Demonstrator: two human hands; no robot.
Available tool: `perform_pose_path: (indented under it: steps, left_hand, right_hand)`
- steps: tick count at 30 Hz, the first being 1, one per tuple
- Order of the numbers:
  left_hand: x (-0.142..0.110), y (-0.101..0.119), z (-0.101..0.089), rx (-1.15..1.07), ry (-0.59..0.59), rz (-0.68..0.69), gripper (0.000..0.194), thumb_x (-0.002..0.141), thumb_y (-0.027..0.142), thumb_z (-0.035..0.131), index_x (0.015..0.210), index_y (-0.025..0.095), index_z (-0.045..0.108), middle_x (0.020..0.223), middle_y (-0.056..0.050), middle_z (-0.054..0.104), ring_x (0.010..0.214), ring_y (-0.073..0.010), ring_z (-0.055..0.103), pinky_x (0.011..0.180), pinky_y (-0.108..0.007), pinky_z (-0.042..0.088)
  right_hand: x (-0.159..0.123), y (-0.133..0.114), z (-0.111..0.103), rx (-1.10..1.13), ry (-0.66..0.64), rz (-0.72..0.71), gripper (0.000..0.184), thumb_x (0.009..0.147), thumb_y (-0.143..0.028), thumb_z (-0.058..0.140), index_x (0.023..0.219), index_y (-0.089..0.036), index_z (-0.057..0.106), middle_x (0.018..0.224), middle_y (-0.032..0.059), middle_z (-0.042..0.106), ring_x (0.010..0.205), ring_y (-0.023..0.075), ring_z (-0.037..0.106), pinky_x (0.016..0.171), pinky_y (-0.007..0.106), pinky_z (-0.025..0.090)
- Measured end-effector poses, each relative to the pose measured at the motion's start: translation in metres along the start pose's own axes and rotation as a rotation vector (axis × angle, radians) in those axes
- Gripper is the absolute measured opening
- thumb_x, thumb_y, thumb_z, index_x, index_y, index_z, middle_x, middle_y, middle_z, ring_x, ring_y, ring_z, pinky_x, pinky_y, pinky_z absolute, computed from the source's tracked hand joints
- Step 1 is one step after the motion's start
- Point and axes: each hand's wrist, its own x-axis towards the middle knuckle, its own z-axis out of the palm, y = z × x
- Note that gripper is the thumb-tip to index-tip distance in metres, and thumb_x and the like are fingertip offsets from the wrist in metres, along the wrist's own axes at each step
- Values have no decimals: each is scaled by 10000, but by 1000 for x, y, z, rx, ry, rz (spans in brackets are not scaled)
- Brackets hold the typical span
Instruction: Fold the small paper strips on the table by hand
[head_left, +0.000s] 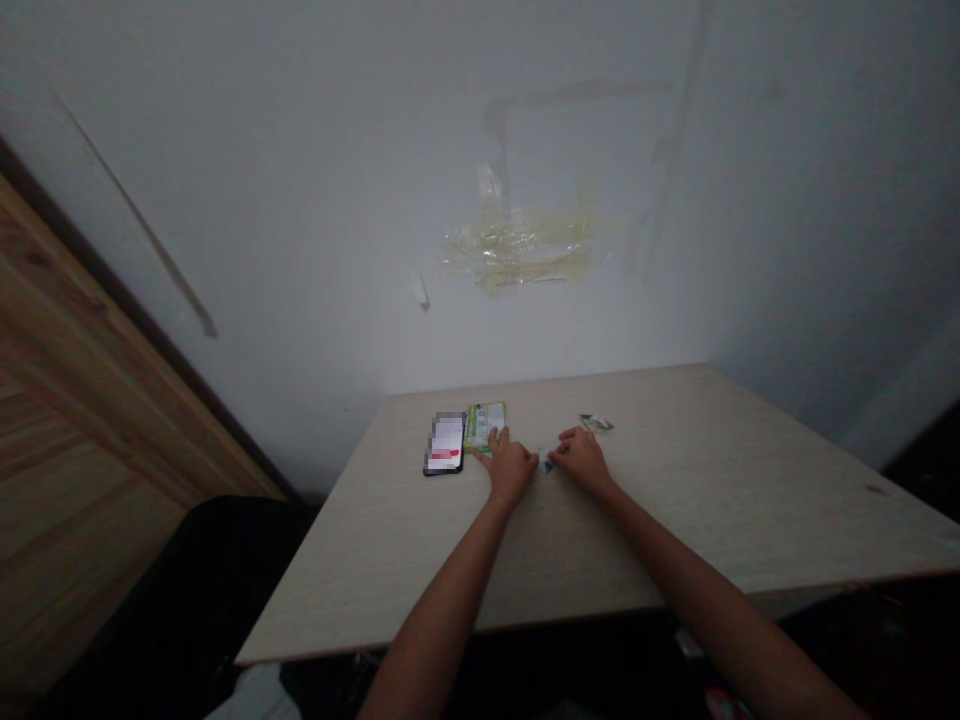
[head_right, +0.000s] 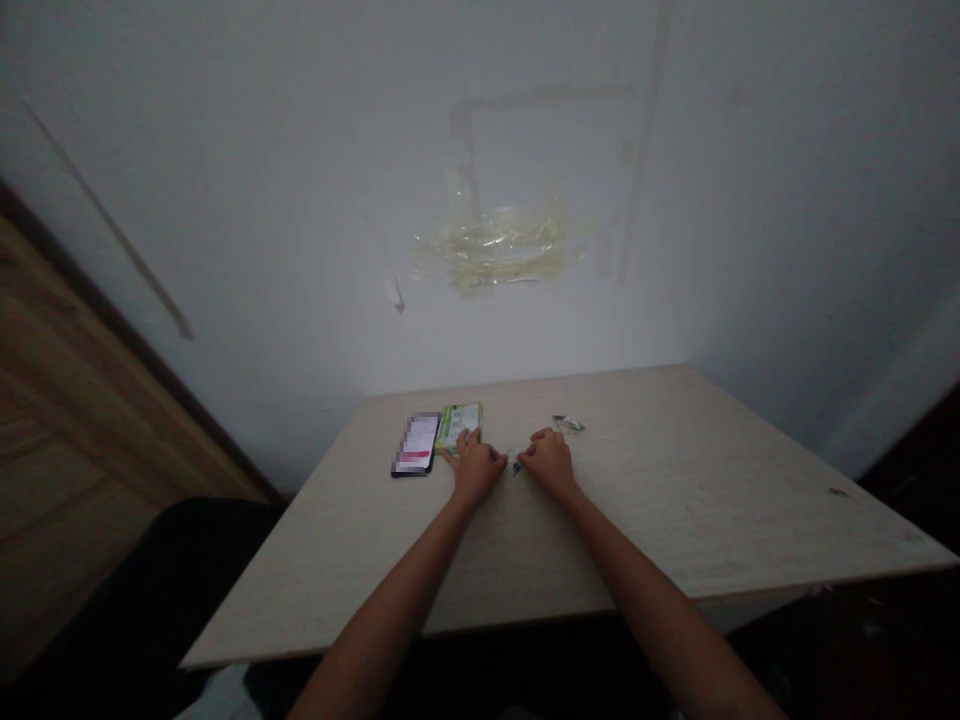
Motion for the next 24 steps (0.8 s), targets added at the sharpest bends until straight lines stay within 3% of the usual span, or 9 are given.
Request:
perform_pose_path:
  steps: [16,24]
  left_hand:
    - [2,-7,7,-41,18,24,210,835,405,644,900,216,710,1519,-116,435,1470,-336,224,1112,-737,100]
    - [-3,-9,-1,-41,-9,113,177,863,421,632,1014,381,716,1582,19,349,1470,-349,222,1106,-751,114]
  right_hand:
    - [0,-4,-1,-21,-21,29,129,767,-292,698,717,-182,747,1057,111,659,1041,253,557,898,329,418]
    - [-5,0,-3,2,-40,-40,196,806,-318,695,979,-233,729,1067,66,628,1055,226,526,919,323,377]
